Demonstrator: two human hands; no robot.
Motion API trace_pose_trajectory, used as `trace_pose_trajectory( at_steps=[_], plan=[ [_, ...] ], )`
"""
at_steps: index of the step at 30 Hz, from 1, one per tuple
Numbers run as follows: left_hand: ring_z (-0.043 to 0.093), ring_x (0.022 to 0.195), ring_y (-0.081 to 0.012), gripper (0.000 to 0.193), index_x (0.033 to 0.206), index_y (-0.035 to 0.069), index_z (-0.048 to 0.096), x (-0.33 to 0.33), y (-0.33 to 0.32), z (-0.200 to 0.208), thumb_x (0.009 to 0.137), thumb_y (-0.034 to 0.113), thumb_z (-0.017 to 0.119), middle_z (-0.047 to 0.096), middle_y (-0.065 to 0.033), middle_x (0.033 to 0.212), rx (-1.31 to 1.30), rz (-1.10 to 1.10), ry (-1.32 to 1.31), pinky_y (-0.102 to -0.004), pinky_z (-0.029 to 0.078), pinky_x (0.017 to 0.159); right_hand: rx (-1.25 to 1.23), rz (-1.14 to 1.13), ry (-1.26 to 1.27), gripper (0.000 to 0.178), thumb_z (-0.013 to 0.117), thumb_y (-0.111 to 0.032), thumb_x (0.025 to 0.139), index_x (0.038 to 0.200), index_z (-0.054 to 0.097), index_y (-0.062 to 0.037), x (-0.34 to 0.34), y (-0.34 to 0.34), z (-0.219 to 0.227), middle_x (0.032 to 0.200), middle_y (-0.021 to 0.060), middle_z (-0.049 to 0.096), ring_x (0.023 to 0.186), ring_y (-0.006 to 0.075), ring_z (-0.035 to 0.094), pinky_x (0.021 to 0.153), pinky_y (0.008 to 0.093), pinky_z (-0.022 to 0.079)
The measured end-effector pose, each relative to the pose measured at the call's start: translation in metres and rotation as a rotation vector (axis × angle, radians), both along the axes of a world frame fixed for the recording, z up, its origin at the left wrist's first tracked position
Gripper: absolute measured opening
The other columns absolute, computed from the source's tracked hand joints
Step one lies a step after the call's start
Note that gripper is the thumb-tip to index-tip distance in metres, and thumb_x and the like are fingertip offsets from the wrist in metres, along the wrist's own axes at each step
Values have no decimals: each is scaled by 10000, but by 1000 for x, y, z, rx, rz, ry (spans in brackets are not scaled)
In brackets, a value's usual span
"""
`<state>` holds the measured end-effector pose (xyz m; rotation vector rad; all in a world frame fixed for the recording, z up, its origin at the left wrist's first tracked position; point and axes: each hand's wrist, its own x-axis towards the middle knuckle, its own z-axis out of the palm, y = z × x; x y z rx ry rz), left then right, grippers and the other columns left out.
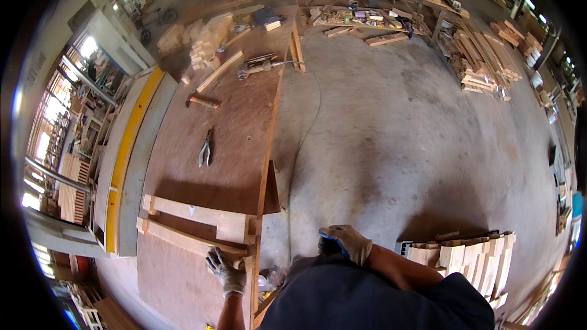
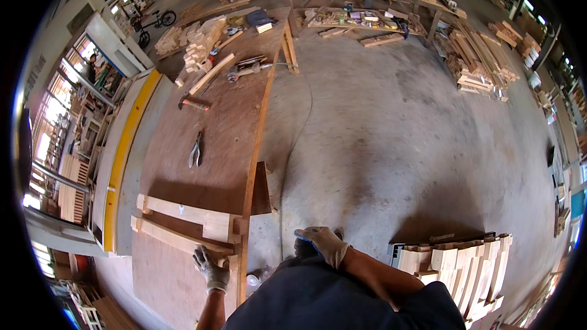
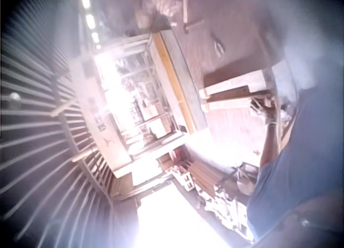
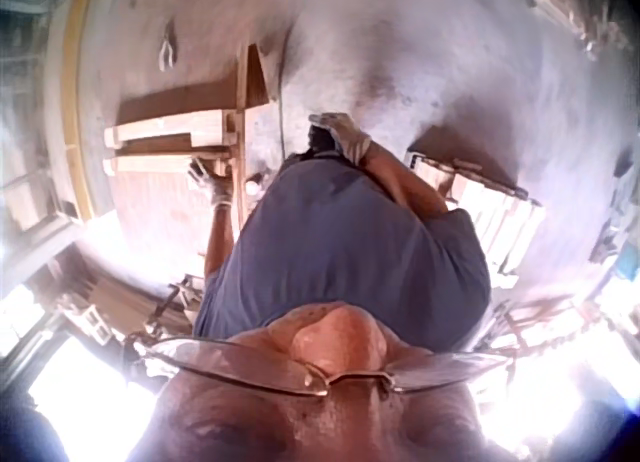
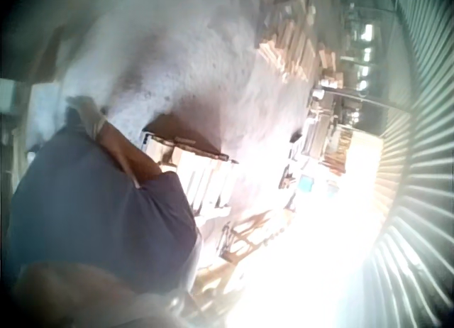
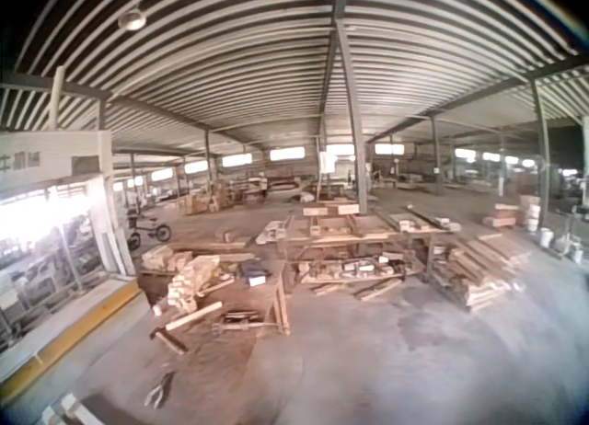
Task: The person uses pliers to remove nails from wooden frame components on a workbench. They then walk to a pallet and stack the disassembled pieces. The person returns to the workbench, picks up two frame components, and places them on the table before walking away.
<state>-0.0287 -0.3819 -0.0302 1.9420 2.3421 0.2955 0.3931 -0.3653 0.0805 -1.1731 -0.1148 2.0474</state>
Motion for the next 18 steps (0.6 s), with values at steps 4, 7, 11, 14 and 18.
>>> trace_pose_trajectory(
  at_steps=[4, 7, 11, 14, 18],
  plan=[
    [219, 1493, -503, 1055, 1566, 30, 305, 76, -20, 7, 691, 282, 837, 292, -301, 1593, 59, -27, -47, -610, 184, 1226, 16, -78, -44, 241, 705, -229, 974, 958, 679, 10, 44, -10, -9, 892, 113, 712, 803, 215, 695, 771, 350, 584],
    [372, 1403, -511, 897, 1461, 12, 455, 132, -22, 12, 689, 271, 831, 436, -306, 1496, 129, -122, -330, -611, 298, 1168, 32, -188, 17, 249, 689, -240, 982, 996, 683, 8, 73, -18, -29, 914, 116, 714, 829, 235, 700, 794, 372, 584],
    [629, 1190, -408, 591, 1257, -7, 643, 175, 5, 7, 771, 283, 810, 667, -251, 1255, -98, -339, -568, -473, 505, 1023, -52, -253, 147, 296, 691, -219, 978, 1100, 682, 51, 102, -11, -23, 928, 152, 725, 782, 255, 702, 749, 364, 590],
    [701, 1110, -335, 479, 1202, 8, 701, 214, 43, 41, 847, 320, 779, 730, -204, 1165, -435, -261, -684, -409, 539, 980, 42, -213, 34, 345, 645, -255, 1005, 1134, 664, 64, 115, -11, -64, 991, 172, 722, 833, 283, 705, 782, 377, 592],
    [685, 1164, -315, 477, 1257, 46, 693, 245, 97, 35, 883, 336, 754, 726, -189, 1203, -562, -393, -641, -386, 514, 1016, 19, -230, -16, 411, 603, -309, 1014, 1150, 644, 77, 130, 26, -12, 1022, 197, 713, 916, 308, 697, 858, 404, 581]
  ],
)
